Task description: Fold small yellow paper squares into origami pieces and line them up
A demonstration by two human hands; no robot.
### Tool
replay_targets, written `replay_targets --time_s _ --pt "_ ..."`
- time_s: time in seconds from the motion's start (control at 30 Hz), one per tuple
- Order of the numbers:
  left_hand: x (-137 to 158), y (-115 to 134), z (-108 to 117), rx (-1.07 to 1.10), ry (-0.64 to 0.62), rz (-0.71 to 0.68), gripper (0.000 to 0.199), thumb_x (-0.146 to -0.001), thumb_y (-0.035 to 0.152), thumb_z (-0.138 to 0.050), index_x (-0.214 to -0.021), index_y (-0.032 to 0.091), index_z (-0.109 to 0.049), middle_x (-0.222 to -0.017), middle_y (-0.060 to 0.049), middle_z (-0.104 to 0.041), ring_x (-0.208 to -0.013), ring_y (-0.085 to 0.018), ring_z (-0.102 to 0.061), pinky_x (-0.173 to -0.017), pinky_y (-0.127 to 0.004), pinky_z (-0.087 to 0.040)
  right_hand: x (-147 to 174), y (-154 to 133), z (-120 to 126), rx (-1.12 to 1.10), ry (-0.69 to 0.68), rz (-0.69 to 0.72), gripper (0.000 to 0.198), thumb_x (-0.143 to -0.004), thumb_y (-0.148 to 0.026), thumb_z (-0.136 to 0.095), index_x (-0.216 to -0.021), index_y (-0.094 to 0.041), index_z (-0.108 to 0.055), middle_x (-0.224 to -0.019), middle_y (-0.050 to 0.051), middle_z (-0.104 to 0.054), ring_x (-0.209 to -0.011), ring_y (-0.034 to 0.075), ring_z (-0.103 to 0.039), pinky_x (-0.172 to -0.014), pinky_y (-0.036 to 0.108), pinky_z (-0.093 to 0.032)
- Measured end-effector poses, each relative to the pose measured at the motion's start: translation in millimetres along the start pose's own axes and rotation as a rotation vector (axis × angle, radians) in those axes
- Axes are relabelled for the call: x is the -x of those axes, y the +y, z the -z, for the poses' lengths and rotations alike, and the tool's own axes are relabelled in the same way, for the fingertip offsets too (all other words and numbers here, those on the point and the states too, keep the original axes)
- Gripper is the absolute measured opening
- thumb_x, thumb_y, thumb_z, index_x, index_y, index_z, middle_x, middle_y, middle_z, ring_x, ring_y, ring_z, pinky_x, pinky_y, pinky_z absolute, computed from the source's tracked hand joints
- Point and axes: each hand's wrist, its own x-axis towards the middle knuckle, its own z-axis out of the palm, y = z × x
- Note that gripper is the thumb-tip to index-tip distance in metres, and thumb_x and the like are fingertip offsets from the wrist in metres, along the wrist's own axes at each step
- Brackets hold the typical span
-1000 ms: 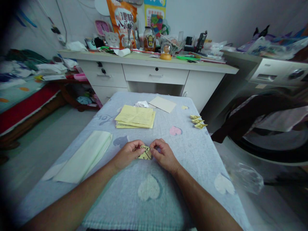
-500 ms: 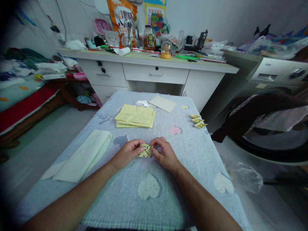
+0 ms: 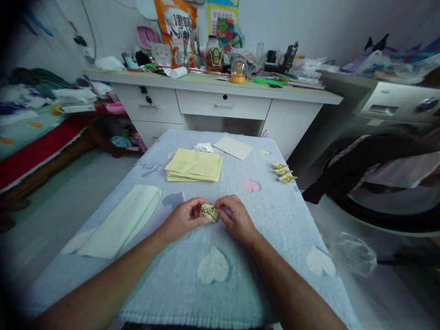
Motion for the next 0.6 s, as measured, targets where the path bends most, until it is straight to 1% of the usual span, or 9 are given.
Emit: replay_targets --time_s 0.1,0.2,0.27,0.43,0.5,0.6 --pt "1.5 -1.6 -0.9 -0.088 0.053 -0.047 0.034 -0.074 0.019 -0.068 -0.107 0.020 -0.058 -0.079 0.003 -0.059 -0.070 -0.012 -0.054 -0.065 -0.022 -0.041 -0.8 0.8 -1.5 0.027 -0.004 0.022 0.010 -0.086 -0.012 -0.055 -0.087 -0.022 -0.059 -0.082 0.002 -0.059 -0.082 0.017 -0.053 -0.078 0.031 -0.041" --pt "2.9 -2.0 -1.8 -0.125 0.088 -0.088 0.043 -0.076 0.016 -0.065 -0.115 0.022 -0.049 -0.071 0.006 -0.054 -0.064 -0.010 -0.051 -0.062 -0.021 -0.039 -1.8 1.4 -1.8 0.040 -0.010 0.033 0.012 -0.086 -0.011 -0.055 -0.087 -0.022 -0.058 -0.082 0.001 -0.059 -0.081 0.016 -0.053 -0.077 0.030 -0.041" --pt "3.8 -0.6 -2.0 -0.150 0.102 -0.114 0.042 -0.076 0.014 -0.064 -0.114 0.023 -0.046 -0.072 0.007 -0.054 -0.064 -0.010 -0.051 -0.062 -0.020 -0.039 -2.1 1.8 -1.5 0.043 -0.014 0.034 0.012 -0.086 -0.010 -0.055 -0.086 -0.022 -0.058 -0.081 0.001 -0.059 -0.081 0.016 -0.053 -0.077 0.030 -0.041" --pt "4.9 4.7 -1.4 -0.278 0.114 -0.177 0.020 -0.078 0.015 -0.064 -0.096 0.021 -0.056 -0.078 0.004 -0.058 -0.069 -0.011 -0.054 -0.065 -0.021 -0.040 -1.0 2.2 -1.8 0.044 -0.002 -0.033 0.011 -0.084 -0.011 -0.059 -0.087 -0.021 -0.060 -0.083 0.001 -0.059 -0.082 0.016 -0.054 -0.077 0.029 -0.042" --pt "4.8 5.6 -0.7 -0.325 0.112 -0.230 0.015 -0.080 0.015 -0.063 -0.094 0.021 -0.059 -0.081 0.002 -0.059 -0.072 -0.012 -0.055 -0.067 -0.022 -0.041 -0.7 2.6 -2.4 0.052 0.006 -0.065 0.011 -0.083 -0.011 -0.060 -0.087 -0.021 -0.061 -0.083 0.001 -0.060 -0.083 0.016 -0.055 -0.077 0.030 -0.042" --pt "4.6 5.4 0.4 -0.372 0.100 -0.311 0.014 -0.082 0.014 -0.061 -0.094 0.021 -0.062 -0.088 0.000 -0.061 -0.078 -0.013 -0.057 -0.071 -0.023 -0.042 -0.9 3.9 -3.4 0.065 0.012 -0.076 0.010 -0.082 -0.011 -0.061 -0.086 -0.021 -0.062 -0.083 0.002 -0.060 -0.082 0.017 -0.055 -0.077 0.030 -0.043"
